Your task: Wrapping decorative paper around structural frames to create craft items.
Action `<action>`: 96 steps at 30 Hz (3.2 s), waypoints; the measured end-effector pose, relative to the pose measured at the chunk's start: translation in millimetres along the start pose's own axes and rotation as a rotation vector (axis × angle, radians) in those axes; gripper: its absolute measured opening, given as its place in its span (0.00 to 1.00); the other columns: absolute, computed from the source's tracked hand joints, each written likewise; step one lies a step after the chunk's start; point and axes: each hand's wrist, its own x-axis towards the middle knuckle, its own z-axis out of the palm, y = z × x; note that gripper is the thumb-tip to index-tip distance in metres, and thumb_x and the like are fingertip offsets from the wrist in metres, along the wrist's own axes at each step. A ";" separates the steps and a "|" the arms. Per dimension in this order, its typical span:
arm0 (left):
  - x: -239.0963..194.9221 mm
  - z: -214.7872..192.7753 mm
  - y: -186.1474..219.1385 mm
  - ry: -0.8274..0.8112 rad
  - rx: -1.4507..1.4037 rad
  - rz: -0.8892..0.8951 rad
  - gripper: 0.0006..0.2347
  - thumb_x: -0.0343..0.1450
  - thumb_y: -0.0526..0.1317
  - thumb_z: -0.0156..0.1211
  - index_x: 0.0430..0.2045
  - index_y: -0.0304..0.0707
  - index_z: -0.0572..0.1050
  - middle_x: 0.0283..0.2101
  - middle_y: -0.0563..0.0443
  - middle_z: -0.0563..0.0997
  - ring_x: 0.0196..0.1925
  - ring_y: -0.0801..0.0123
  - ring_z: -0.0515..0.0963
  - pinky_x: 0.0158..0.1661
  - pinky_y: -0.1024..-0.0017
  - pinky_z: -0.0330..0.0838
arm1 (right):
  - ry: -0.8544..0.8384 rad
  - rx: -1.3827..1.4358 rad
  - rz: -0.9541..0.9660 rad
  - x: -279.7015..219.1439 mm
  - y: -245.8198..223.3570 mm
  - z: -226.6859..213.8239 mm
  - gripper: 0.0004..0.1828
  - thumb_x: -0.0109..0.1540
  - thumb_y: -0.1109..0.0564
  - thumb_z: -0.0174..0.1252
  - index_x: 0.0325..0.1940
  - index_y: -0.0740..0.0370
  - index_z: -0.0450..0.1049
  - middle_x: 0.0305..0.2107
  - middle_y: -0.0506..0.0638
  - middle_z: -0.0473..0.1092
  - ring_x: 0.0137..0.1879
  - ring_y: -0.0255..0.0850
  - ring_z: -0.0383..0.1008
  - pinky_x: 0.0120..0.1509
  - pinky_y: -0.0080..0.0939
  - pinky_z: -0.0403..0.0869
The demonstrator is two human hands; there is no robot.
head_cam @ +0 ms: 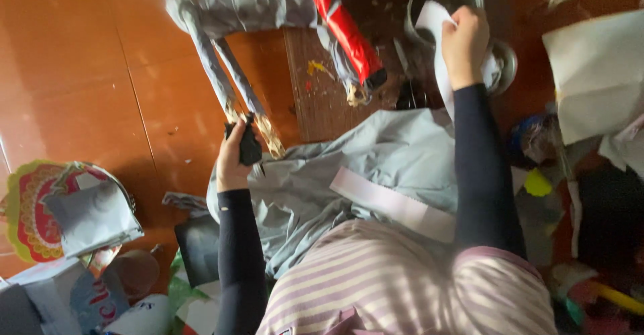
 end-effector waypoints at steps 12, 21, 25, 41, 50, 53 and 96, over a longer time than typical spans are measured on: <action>-7.9 8.9 -0.4 0.033 -0.010 -0.047 0.14 0.77 0.40 0.59 0.53 0.29 0.73 0.37 0.45 0.80 0.36 0.65 0.79 0.37 0.69 0.77 | -0.250 0.220 0.301 38.7 27.6 174.3 0.23 0.65 0.66 0.47 0.65 0.70 0.65 0.53 0.73 0.70 0.60 0.66 0.71 0.65 0.56 0.70; -5.9 9.3 -2.9 -0.019 0.117 -0.033 0.15 0.76 0.44 0.57 0.53 0.34 0.75 0.33 0.47 0.78 0.32 0.65 0.78 0.32 0.68 0.76 | -0.280 0.001 -0.050 11.1 -18.0 112.4 0.26 0.63 0.69 0.47 0.66 0.69 0.68 0.55 0.71 0.70 0.59 0.66 0.71 0.62 0.57 0.71; 4.3 -1.0 -8.9 0.019 0.047 -0.015 0.14 0.77 0.41 0.59 0.53 0.30 0.74 0.35 0.46 0.79 0.34 0.64 0.78 0.36 0.69 0.77 | -0.382 -0.012 -0.143 -1.7 8.5 89.9 0.22 0.65 0.68 0.46 0.63 0.66 0.73 0.54 0.69 0.72 0.58 0.63 0.74 0.64 0.56 0.71; 26.8 -1.8 -29.0 -0.060 0.117 0.130 0.15 0.76 0.46 0.60 0.50 0.33 0.76 0.40 0.47 0.81 0.36 0.67 0.82 0.37 0.69 0.78 | -0.456 0.915 -0.483 -171.6 -327.1 41.3 0.29 0.70 0.71 0.46 0.75 0.55 0.65 0.74 0.52 0.59 0.81 0.47 0.56 0.83 0.46 0.59; 0.2 14.2 -30.3 0.214 -0.299 0.383 0.24 0.76 0.60 0.43 0.54 0.41 0.69 0.47 0.52 0.79 0.50 0.70 0.78 0.51 0.66 0.74 | -0.587 0.954 -0.571 -189.4 -350.8 74.1 0.23 0.73 0.62 0.44 0.73 0.54 0.68 0.75 0.50 0.59 0.84 0.49 0.50 0.88 0.51 0.51; 23.2 -33.1 -74.2 0.368 -0.273 0.658 0.18 0.82 0.55 0.47 0.51 0.38 0.67 0.46 0.53 0.76 0.49 0.70 0.75 0.51 0.66 0.71 | -0.598 0.868 -0.646 -185.0 -351.1 71.1 0.24 0.71 0.63 0.45 0.71 0.55 0.70 0.74 0.51 0.60 0.84 0.49 0.49 0.88 0.52 0.50; -15.5 -15.5 -44.7 0.462 0.840 0.953 0.15 0.66 0.30 0.65 0.46 0.24 0.76 0.36 0.47 0.71 0.35 0.67 0.74 0.35 0.73 0.75 | -0.317 1.164 0.183 -194.5 -341.3 65.1 0.07 0.65 0.60 0.61 0.44 0.67 0.78 0.38 0.51 0.78 0.43 0.36 0.78 0.51 0.38 0.78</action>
